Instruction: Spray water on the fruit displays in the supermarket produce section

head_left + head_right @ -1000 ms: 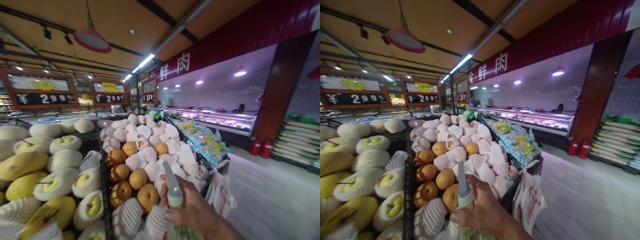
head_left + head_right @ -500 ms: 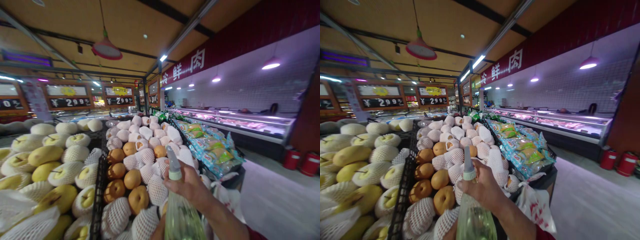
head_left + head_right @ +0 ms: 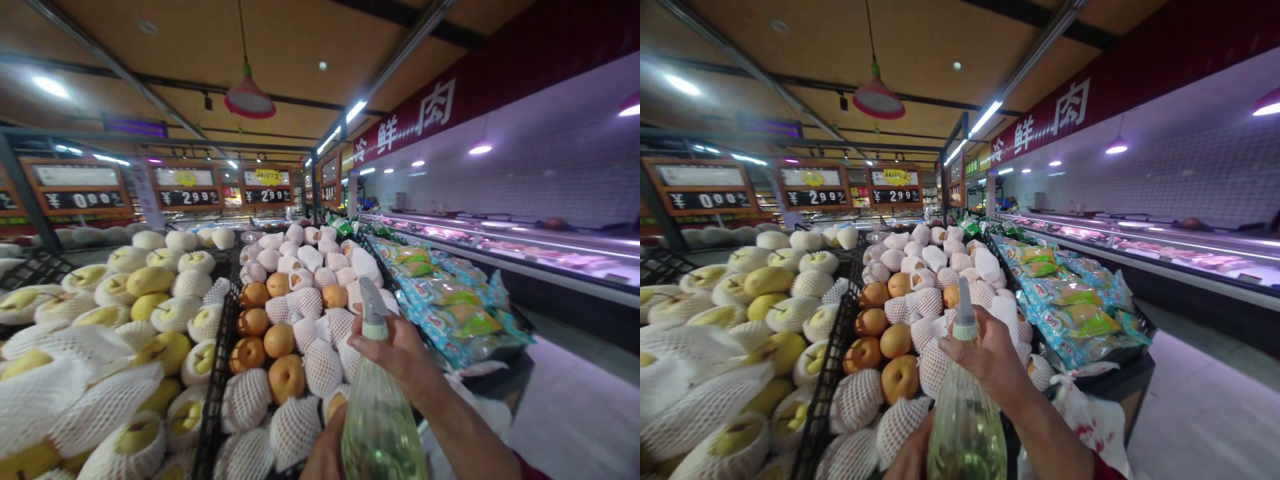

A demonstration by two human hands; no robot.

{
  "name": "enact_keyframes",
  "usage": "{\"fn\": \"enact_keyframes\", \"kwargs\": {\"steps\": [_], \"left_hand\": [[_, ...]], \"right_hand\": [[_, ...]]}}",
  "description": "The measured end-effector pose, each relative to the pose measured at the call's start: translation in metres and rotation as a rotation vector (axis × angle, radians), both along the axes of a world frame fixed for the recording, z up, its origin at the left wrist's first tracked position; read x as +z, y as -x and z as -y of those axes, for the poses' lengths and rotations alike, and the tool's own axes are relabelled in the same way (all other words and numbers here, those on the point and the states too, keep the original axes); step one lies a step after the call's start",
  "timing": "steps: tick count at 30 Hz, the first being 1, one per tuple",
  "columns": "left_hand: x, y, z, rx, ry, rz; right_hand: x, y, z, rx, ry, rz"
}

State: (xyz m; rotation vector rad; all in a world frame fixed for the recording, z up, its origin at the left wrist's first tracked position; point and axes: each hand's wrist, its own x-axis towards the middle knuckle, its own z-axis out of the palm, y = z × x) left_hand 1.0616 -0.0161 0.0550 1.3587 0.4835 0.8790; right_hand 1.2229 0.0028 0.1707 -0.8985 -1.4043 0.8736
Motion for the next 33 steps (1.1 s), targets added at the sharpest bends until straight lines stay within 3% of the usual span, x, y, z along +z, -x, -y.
{"fn": "enact_keyframes", "kwargs": {"steps": [6, 11, 18, 24, 33], "left_hand": [[-0.009, 0.008, -0.014, -0.025, -0.037, -0.013], [0.001, 0.002, -0.015, -0.036, 0.01, 0.024], [0.022, -0.003, -0.007, -0.206, 0.115, 0.224], [0.025, -0.001, -0.003, -0.222, 0.179, 0.307], [0.02, 0.009, -0.003, -0.212, 0.142, 0.338]], "right_hand": [[-0.003, -0.003, -0.002, 0.005, 0.048, -0.094], [-0.002, -0.005, -0.005, -0.08, 0.015, -0.077], [-0.006, -0.008, -0.007, -0.154, 0.011, -0.073], [-0.007, -0.009, -0.008, -0.158, 0.03, -0.116], [-0.003, 0.007, -0.016, -0.118, -0.027, -0.085]]}}
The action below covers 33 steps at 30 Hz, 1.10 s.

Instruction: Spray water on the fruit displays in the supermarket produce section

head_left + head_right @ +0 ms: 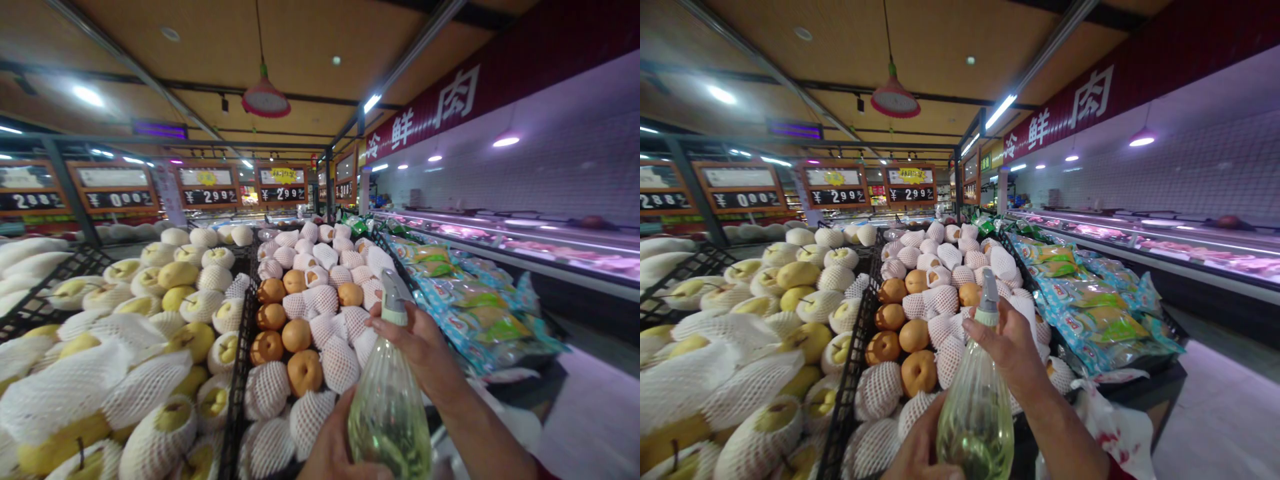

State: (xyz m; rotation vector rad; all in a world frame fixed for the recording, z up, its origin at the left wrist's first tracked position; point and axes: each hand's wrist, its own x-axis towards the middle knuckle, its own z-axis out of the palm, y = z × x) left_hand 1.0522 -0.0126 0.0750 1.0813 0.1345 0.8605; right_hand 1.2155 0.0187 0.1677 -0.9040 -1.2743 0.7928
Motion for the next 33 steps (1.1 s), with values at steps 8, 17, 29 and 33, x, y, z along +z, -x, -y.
{"fn": "enact_keyframes", "kwargs": {"steps": [8, 17, 29, 33], "left_hand": [[0.006, 0.01, 0.002, 0.03, -0.067, 0.031], [-0.004, 0.026, 0.007, 0.207, -0.039, -0.16], [-0.023, 0.049, 0.008, 0.372, -0.165, -0.312], [-0.012, 0.055, 0.023, 0.35, -0.128, -0.307]], "right_hand": [[0.007, 0.016, -0.002, 0.017, -0.019, 0.037], [0.008, 0.035, -0.006, 0.161, -0.01, 0.045], [0.014, 0.06, -0.002, 0.331, -0.046, 0.116], [0.015, 0.066, -0.003, 0.36, -0.048, 0.151]]}}
